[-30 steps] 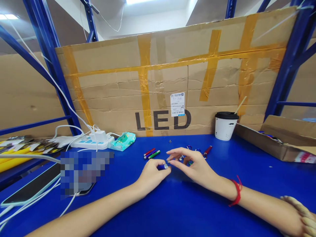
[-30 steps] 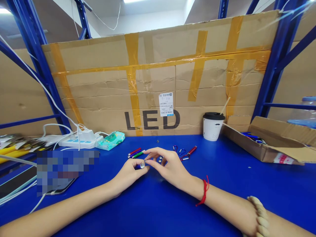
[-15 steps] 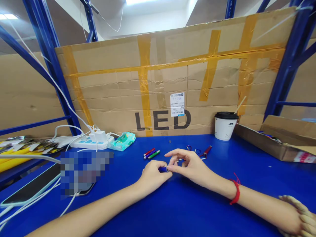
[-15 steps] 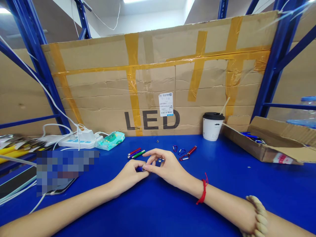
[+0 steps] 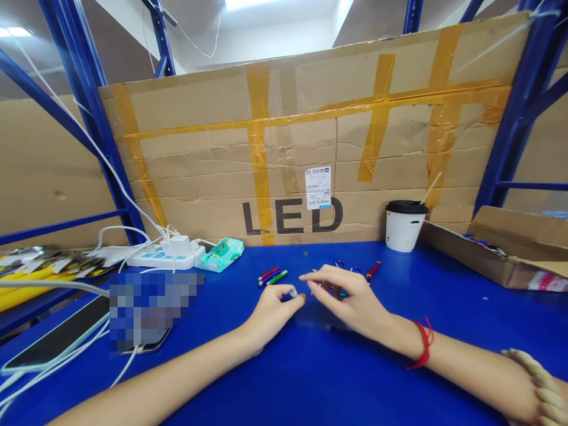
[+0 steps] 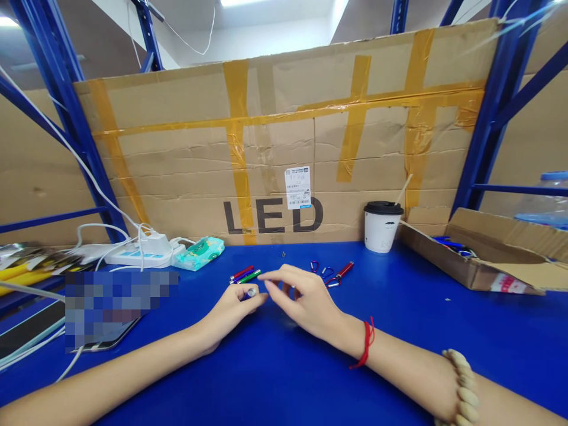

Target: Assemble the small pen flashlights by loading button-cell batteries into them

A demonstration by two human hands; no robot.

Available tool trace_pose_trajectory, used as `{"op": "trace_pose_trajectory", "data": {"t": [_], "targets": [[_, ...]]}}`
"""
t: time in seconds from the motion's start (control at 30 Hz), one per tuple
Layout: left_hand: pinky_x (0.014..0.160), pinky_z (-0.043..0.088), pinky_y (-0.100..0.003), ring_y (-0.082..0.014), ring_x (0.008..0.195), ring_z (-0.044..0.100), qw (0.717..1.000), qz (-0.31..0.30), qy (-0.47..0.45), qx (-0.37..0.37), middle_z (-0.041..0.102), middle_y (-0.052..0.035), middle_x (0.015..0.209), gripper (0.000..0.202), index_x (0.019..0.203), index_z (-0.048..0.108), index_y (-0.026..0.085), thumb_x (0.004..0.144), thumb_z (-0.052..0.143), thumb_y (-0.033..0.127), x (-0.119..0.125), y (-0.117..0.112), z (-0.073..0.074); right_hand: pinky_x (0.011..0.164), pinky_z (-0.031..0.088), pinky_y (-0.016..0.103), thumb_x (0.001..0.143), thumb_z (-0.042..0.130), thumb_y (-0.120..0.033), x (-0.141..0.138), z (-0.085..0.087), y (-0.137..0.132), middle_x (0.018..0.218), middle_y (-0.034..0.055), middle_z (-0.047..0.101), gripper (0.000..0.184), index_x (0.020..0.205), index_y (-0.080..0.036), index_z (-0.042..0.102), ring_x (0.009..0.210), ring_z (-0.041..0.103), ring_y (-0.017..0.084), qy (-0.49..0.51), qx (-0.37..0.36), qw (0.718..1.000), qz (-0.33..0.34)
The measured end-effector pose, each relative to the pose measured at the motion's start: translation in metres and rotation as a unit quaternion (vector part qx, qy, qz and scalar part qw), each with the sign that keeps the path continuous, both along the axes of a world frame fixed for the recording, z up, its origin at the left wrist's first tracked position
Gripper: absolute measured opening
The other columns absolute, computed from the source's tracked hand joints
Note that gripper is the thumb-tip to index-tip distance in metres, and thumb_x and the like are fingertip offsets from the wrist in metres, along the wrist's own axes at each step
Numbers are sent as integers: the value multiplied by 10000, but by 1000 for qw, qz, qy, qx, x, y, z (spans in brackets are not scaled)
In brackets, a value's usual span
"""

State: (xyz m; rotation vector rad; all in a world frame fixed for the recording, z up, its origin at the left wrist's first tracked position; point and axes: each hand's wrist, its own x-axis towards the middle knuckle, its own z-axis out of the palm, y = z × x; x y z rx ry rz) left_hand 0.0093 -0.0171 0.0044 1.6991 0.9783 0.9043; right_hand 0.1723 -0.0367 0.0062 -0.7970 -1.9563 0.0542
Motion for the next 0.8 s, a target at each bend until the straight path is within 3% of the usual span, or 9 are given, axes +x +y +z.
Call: {"op": "trace_pose_trajectory", "data": {"t": [0.17,0.23,0.33,0.43,0.57,0.67,0.8], "targets": [[433,124,-215,-47,424,145,995,10,-71,-74,221,106,443,363,550,283,198,689,547,405,0,0,3,466,439,199,840,514,-262,7,2,7,728,8,626,158,949,-203,611,560,552,99,49,-33,995,-81],[422,109,-213,-39,411,130,993,6,-84,-83,218,114,434,369,558,288,199,675,566,410,-1,1,2,468,444,193,838,518,-259,9,0,9,765,8,626,172,976,-211,610,555,550,89,15,-10,997,-79],[409,100,-207,-32,401,124,992,5,-99,-83,215,118,426,384,557,288,199,664,582,422,-1,3,1,506,467,183,859,488,-227,10,-1,7,1018,41,618,304,1160,-232,537,624,583,75,-64,67,992,-81],[397,98,-202,-32,396,121,988,6,-135,-74,191,120,431,404,556,275,204,657,581,448,-1,3,0,616,495,207,857,476,-169,8,2,0,1221,78,543,409,1262,-222,452,790,614,107,-185,214,955,-92],[396,118,-196,-32,399,145,984,16,-164,-73,185,109,434,430,518,246,203,652,576,444,-1,1,2,592,470,222,855,493,-176,7,9,-9,1201,42,577,372,1215,-272,501,832,608,129,-293,377,876,-73],[397,132,-197,-31,392,161,983,26,-159,-87,197,103,409,442,486,228,203,635,576,431,-1,-1,5,536,434,211,845,529,-176,8,12,-11,1181,5,594,374,1193,-314,520,777,608,110,-336,411,845,-70],[397,124,-196,-29,391,160,983,32,-157,-91,186,104,416,435,486,234,201,625,584,419,-1,-3,7,536,422,213,839,543,-170,9,11,-11,1169,-30,601,374,1171,-343,538,754,603,95,-363,418,829,-83]]}}
